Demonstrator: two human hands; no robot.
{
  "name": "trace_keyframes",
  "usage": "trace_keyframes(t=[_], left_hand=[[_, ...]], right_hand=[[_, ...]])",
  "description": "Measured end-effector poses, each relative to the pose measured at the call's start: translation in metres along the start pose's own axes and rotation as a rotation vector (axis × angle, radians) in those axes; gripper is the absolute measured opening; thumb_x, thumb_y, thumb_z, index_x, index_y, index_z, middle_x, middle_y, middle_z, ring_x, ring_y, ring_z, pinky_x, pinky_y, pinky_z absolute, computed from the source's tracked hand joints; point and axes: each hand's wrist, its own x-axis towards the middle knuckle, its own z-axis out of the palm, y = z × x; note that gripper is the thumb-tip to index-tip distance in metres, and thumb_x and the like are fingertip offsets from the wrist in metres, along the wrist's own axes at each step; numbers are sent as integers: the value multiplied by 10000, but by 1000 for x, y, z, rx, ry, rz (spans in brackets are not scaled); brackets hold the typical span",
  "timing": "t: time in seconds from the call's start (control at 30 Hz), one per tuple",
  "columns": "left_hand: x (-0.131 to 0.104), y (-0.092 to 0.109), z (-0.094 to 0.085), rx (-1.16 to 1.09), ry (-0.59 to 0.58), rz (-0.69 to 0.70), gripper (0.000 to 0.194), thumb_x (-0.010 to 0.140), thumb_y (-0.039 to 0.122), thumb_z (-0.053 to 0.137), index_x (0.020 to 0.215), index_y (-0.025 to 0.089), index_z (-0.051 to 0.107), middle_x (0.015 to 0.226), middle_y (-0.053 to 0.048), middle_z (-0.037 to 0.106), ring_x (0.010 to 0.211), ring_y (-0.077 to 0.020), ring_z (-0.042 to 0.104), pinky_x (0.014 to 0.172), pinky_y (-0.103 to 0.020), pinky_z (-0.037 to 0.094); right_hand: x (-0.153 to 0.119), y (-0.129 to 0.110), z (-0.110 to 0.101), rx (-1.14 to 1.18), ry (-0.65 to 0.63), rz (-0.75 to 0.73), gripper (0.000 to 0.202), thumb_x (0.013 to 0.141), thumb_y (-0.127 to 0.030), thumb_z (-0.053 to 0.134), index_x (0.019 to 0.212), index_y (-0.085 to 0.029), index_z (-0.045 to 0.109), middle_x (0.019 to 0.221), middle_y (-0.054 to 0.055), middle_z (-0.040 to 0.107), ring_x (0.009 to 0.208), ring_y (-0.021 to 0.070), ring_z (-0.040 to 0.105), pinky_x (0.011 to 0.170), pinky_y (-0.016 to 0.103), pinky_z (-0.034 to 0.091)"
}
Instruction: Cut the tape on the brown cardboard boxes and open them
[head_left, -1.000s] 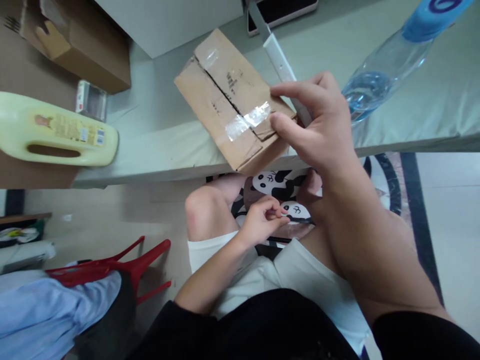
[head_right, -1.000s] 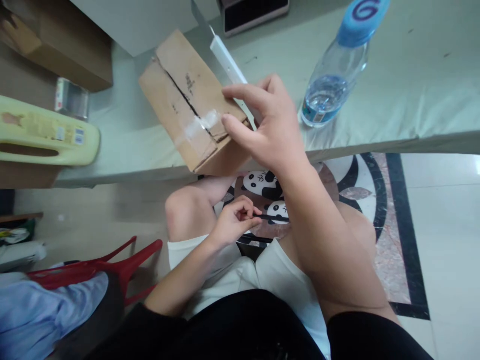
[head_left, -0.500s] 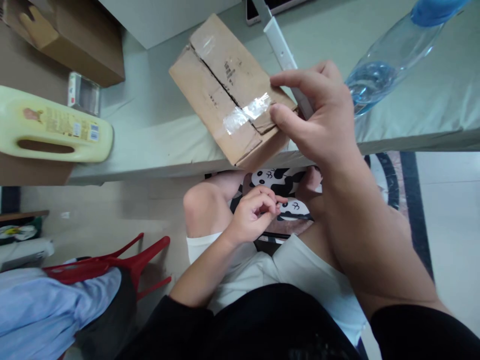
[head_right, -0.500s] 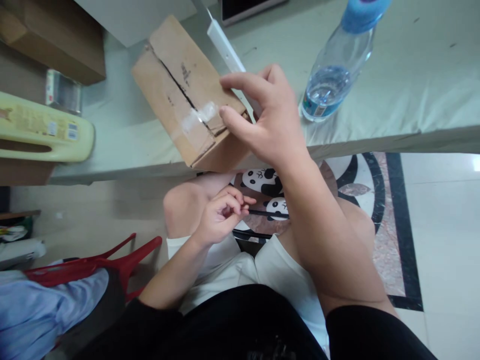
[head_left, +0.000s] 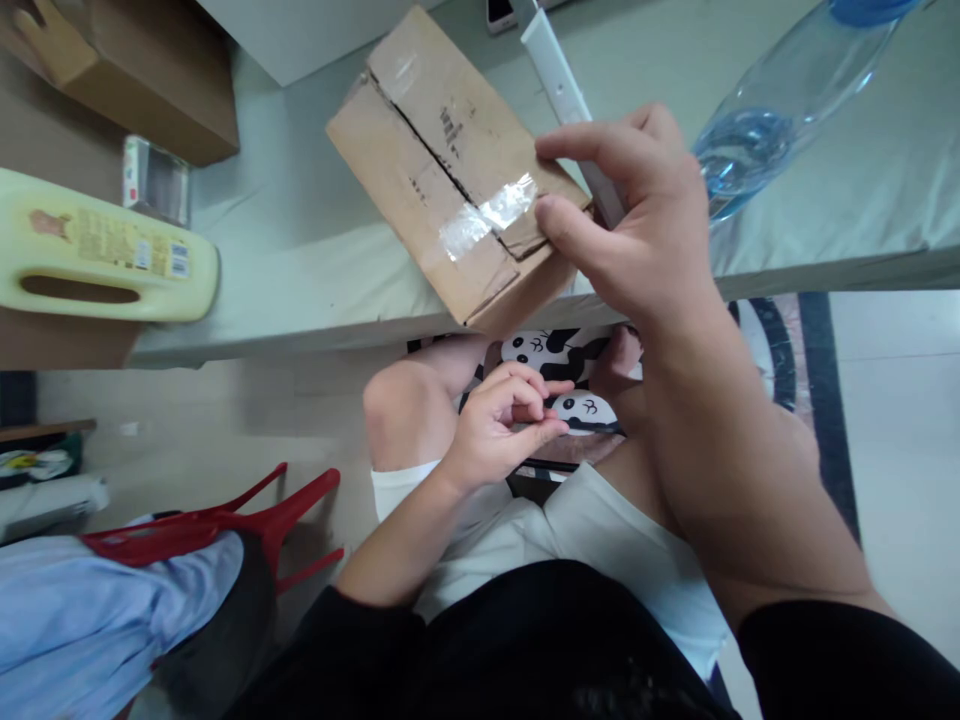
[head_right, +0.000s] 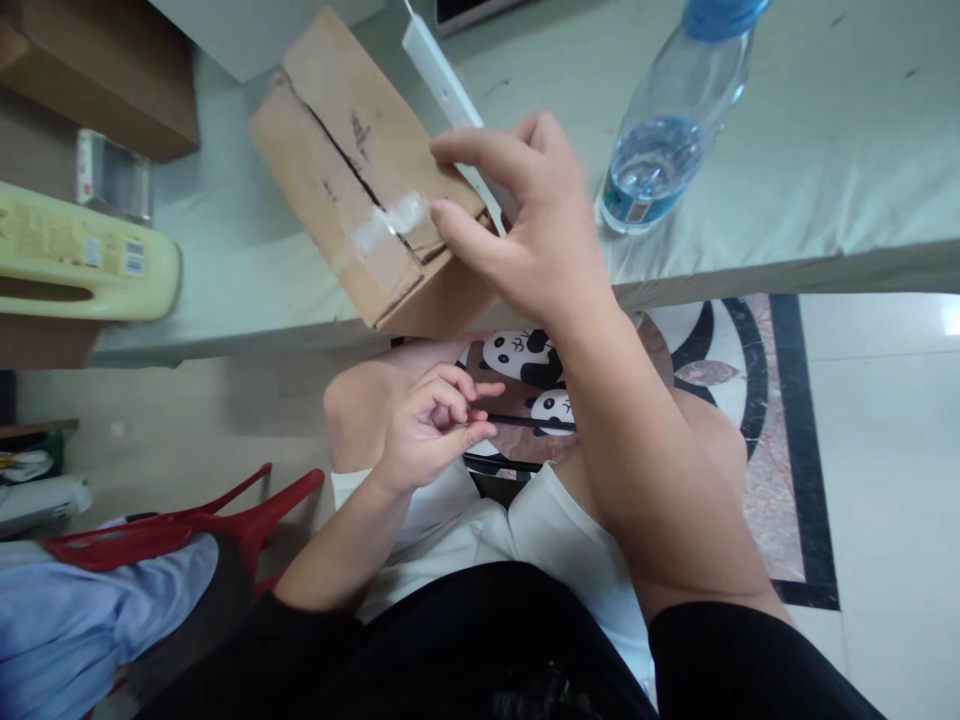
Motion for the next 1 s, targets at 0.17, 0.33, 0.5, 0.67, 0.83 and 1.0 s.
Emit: trace_keyframes(t=[0.17,0.33,0.5,0.67,0.83,1.0], left_hand=[[-1,-15,-9,105,-95,-18,133,936,117,621,812,163,631,976,-41,612,1038,-187,750,809,-244,629],[-9,-60,-18,230,-260,-165,103,923,228,658,871,172,727,952,-95,763,893,-193,748,775,-302,601],[-19,-78,-16,148,-192,-253,231,974,340,600,947,158,739,1084,-139,784,1038,-224,755,887,-350,615],[-22,-76,-21,160,-112,-329,334,961,445,608,1022,145,741,951,-131,797,842,-215,779,754,-330,639],[-19,-76,-33,424,-84,-285,351,756,406,843,1046,221,774,1411,-150,640,1390,-355,540,1141,-570,453],[-22,-76,-36,469,-45,-378,274,949,343,611,1136,177,722,1149,-154,744,1011,-257,743,892,-443,624]], right_hand=[[0,-3,-1,-9,-16,24,353,810,-293,727,1142,-191,787,986,82,682,951,213,646,919,395,538],[-1,-1,-2,-44,-32,38,326,832,-322,715,1144,-252,777,993,42,677,971,204,637,932,403,525],[-2,1,0,-14,-10,-7,327,810,-302,724,1130,-250,768,974,18,679,934,194,635,900,390,527],[-2,-5,2,-1,12,16,322,768,-260,707,1082,-239,776,961,32,692,925,212,633,892,392,527],[-2,-7,3,12,20,17,355,752,-244,703,1098,-200,772,970,53,694,924,216,640,895,386,526],[-2,-4,2,-31,-19,6,335,782,-266,673,1109,-262,748,989,34,689,947,218,628,908,390,527]])
